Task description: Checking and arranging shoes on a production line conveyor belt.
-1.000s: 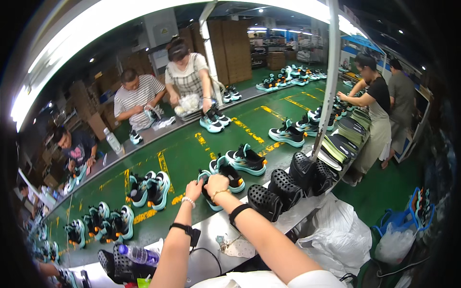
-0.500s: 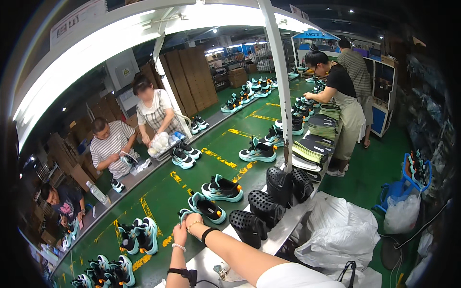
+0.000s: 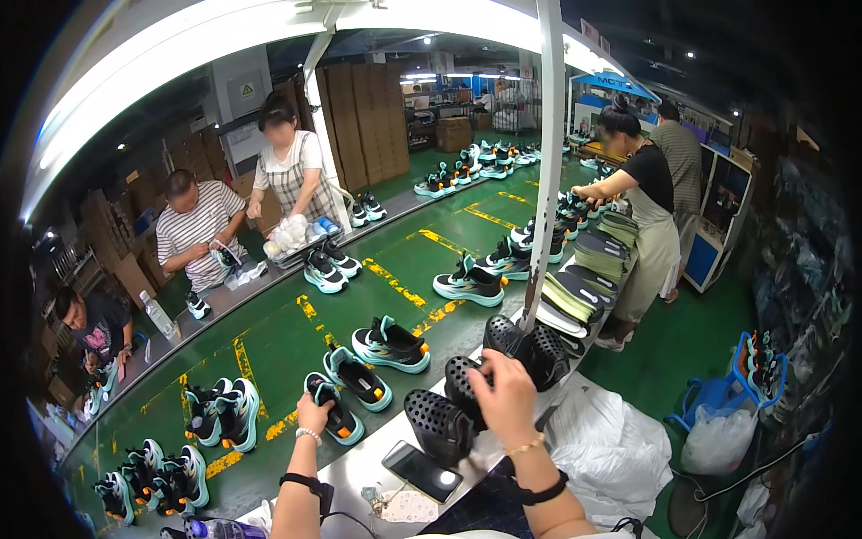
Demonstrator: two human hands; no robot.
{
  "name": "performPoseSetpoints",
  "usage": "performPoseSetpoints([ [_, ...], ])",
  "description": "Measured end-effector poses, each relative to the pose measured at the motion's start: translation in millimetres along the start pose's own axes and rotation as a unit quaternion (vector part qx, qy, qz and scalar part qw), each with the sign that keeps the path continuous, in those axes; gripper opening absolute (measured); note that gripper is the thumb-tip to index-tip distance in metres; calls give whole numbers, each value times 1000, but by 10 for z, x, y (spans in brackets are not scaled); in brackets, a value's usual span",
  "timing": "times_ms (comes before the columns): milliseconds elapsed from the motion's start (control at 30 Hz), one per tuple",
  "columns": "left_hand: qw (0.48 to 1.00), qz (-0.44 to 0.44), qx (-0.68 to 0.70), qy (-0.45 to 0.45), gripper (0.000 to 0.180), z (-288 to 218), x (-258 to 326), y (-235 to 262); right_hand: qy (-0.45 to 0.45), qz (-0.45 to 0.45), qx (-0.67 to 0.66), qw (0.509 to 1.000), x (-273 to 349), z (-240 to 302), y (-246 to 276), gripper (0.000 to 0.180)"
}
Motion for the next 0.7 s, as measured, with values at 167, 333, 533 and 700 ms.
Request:
performPoseSetpoints([
  [167, 997, -1, -64, 31, 63, -127, -97, 61, -87, 127, -12, 988, 266, -694, -31, 43],
  [333, 983, -166, -22, -74, 60, -673, 45, 328, -51, 160, 13, 986, 342, -645, 38, 54],
  [533, 964, 48, -161, -208, 42, -1581, 381, -53, -46, 131, -5, 990, 413, -719, -12, 60],
  [700, 929, 138, -280, -201, 30, -1048, 346, -278, -36, 63, -56, 996, 237, -392, 281, 55],
])
Point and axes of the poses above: each hand's wrist, its own x-axis away from the middle knuckle, its own y-axis out of the back of the hand, z = x × y, the point moved 5 cm from there along -x, towards the middle knuckle, and after that the axes turned 9 degrees about -y, right-handed, at the moved point
